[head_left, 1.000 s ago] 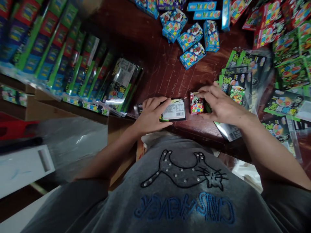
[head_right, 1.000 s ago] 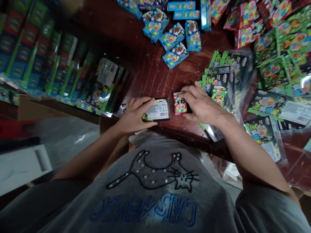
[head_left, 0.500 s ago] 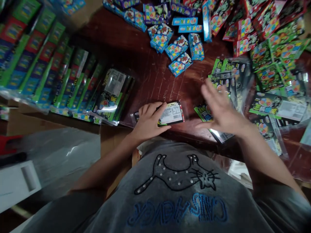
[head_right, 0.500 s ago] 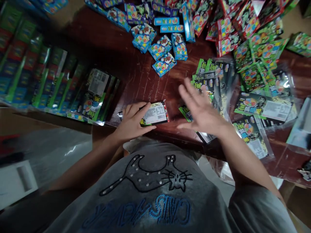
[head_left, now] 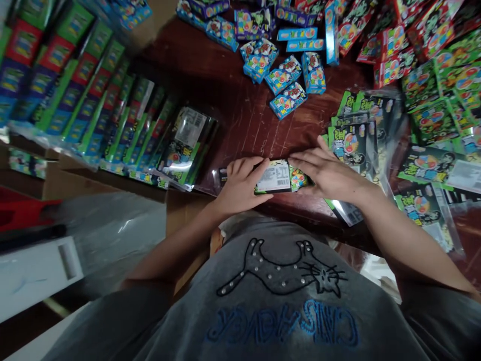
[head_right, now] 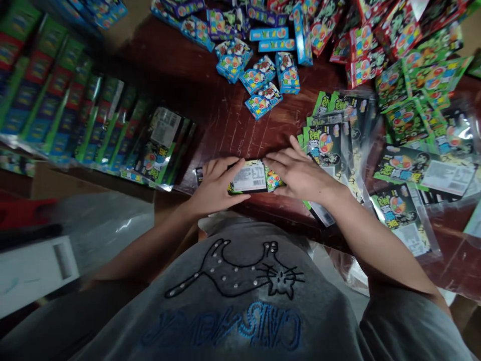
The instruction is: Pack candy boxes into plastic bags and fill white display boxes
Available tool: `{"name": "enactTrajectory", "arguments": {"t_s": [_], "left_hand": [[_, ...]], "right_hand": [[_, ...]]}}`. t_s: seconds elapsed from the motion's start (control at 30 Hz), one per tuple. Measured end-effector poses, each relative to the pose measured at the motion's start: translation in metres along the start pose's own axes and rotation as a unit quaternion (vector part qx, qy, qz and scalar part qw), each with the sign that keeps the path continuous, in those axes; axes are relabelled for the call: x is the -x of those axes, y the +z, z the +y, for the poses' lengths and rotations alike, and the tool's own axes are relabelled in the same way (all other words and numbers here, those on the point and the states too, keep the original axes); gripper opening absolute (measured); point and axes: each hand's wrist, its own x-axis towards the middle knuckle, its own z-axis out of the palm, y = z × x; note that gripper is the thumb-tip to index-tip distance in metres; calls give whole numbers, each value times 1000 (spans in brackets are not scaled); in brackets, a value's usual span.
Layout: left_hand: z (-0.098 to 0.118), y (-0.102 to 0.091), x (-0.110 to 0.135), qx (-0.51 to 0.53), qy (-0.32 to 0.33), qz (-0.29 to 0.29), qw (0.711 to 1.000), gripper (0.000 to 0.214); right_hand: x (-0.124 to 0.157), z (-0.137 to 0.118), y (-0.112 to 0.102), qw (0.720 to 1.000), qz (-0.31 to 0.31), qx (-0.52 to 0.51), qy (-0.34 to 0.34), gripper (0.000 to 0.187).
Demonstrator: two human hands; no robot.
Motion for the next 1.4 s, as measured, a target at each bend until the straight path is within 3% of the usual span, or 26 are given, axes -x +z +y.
{"name": "enactTrajectory", "arguments": {"t_s": [0.43, 0.63, 0.83, 0.93, 1.03, 1.1, 1.2, 1.27, 1.33, 1.4], "left_hand": [[5, -1, -5, 1, -45, 17, 999, 94], [12, -2, -5, 2, -84, 27, 996, 94], [19, 3, -6, 9, -77, 23, 997, 95], [30, 7, -9, 23, -90, 51, 994, 98], [42, 7, -18, 82, -148, 109, 980, 112], [47, 5, -26, 153, -164, 142, 964, 120], [47, 7, -37, 285, -107, 162, 939, 96], [44, 11, -41, 360, -55, 162, 917, 76], [41, 17, -42, 415, -30, 170, 893, 76], [40, 22, -42, 455, -40, 201, 867, 87]], "right_hand": [[-11, 16, -4, 999, 3, -43, 3, 74], [5, 24, -7, 994, 86, -4, 62, 77], [3, -1, 11, 997, -8, -72, 11, 87], [3, -13, 15, 993, 24, -112, 25, 96], [3, -21, 18, 964, 179, -143, 135, 96], [3, -25, 19, 925, 247, -213, 194, 79], [2, -29, 20, 876, 256, -354, 201, 48], [1, -31, 19, 860, 251, -404, 185, 36], [1, -34, 19, 852, 252, -418, 191, 35], [2, -40, 22, 830, 270, -434, 223, 47]]}}
